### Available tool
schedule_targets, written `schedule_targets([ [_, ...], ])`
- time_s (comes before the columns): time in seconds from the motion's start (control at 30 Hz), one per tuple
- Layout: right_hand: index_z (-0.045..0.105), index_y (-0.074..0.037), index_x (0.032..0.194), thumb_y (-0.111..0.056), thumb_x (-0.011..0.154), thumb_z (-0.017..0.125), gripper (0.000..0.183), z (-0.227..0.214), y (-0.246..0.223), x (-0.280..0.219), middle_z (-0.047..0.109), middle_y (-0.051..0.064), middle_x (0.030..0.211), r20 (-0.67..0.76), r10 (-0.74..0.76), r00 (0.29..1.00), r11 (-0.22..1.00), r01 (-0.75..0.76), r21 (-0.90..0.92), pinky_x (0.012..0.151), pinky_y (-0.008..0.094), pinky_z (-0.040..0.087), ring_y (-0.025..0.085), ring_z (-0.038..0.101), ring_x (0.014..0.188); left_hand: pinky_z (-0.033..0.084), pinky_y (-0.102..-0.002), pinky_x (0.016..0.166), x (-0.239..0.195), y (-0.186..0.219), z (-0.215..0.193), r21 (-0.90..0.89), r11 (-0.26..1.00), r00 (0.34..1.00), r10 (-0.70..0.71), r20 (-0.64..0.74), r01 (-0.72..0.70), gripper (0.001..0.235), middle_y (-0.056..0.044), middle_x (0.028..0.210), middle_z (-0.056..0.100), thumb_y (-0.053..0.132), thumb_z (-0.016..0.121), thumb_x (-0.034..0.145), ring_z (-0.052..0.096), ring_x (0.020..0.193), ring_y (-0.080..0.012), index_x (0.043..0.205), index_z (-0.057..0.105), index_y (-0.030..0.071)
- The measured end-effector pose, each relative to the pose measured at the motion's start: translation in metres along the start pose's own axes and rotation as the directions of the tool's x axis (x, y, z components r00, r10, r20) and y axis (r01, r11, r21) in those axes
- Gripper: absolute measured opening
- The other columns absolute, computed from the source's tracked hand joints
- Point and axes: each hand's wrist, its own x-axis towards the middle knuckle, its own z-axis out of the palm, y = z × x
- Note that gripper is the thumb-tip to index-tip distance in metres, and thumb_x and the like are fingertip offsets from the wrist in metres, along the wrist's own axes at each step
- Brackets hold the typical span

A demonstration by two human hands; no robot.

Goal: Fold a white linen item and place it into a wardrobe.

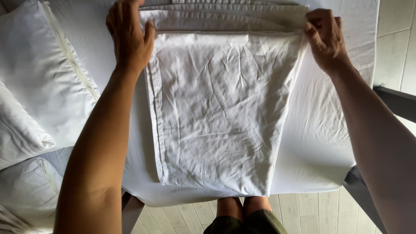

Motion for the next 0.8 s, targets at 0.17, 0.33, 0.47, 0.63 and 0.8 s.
schedule_targets([
  [0.17,0.052,-0.003,0.108,-0.012,0.103,0.08,0.031,0.015,-0.015,-0.033,0.048,0.013,0.102,-0.33,0.053,0.942,0.977,-0.118,-0.18,0.084,0.041,0.046,0.028,0.047,0.096,0.034,-0.051,0.101,-0.044,-0.024,0.003,0.111,0.979,0.978,0.159,0.134,-0.174,0.036,-0.016,0.133,0.047,0.022,0.076,0.099,0.047,0.117,-0.0353,0.127,0.063,0.003],
  [0.33,0.06,0.001,0.115,-0.016,0.106,0.079,0.027,0.032,-0.056,-0.041,0.063,0.009,0.1,-0.225,0.316,0.922,0.948,-0.301,0.099,0.075,0.03,0.051,0.018,0.058,0.085,0.038,-0.051,0.095,-0.048,-0.02,0.008,0.062,0.996,0.989,0.06,0.132,-0.069,0.031,-0.017,0.123,0.05,0.01,0.079,0.094,0.046,0.112,-0.0356,0.112,0.055,0.004],
  [0.47,0.065,-0.005,0.101,-0.015,0.106,0.075,0.015,0.035,-0.074,-0.038,0.061,0.001,0.089,-0.209,0.513,0.833,0.831,-0.421,0.364,0.064,0.023,0.047,0.009,0.05,0.073,0.042,-0.047,0.089,-0.055,-0.019,0.012,-0.02,1.0,0.984,-0.02,0.179,0.024,0.024,-0.011,0.097,0.059,0.002,0.069,0.098,0.059,0.089,-0.0311,0.111,0.05,0.005],
  [0.63,0.051,-0.002,0.109,-0.009,0.114,0.063,0.015,0.006,-0.123,-0.046,0.065,0.013,0.1,-0.238,0.387,0.891,0.853,-0.248,0.459,0.072,0.028,0.05,0.016,0.055,0.081,0.048,-0.041,0.067,-0.054,0.027,-0.043,-0.388,0.918,0.997,-0.069,0.046,0.081,0.022,-0.018,0.096,0.061,-0.008,0.062,0.104,0.059,0.077,-0.0287,0.118,0.045,-0.002],
  [0.8,0.049,-0.004,0.112,-0.003,0.115,0.063,0.014,-0.013,-0.123,-0.037,0.069,0.013,0.1,-0.298,0.431,0.851,0.821,-0.234,0.521,0.066,0.027,0.05,0.013,0.054,0.075,0.045,-0.033,0.075,-0.038,0.029,-0.056,-0.532,0.845,0.992,-0.108,-0.062,0.059,0.027,-0.014,0.102,0.054,-0.012,0.06,0.105,0.052,0.083,-0.0211,0.124,0.043,-0.002],
])
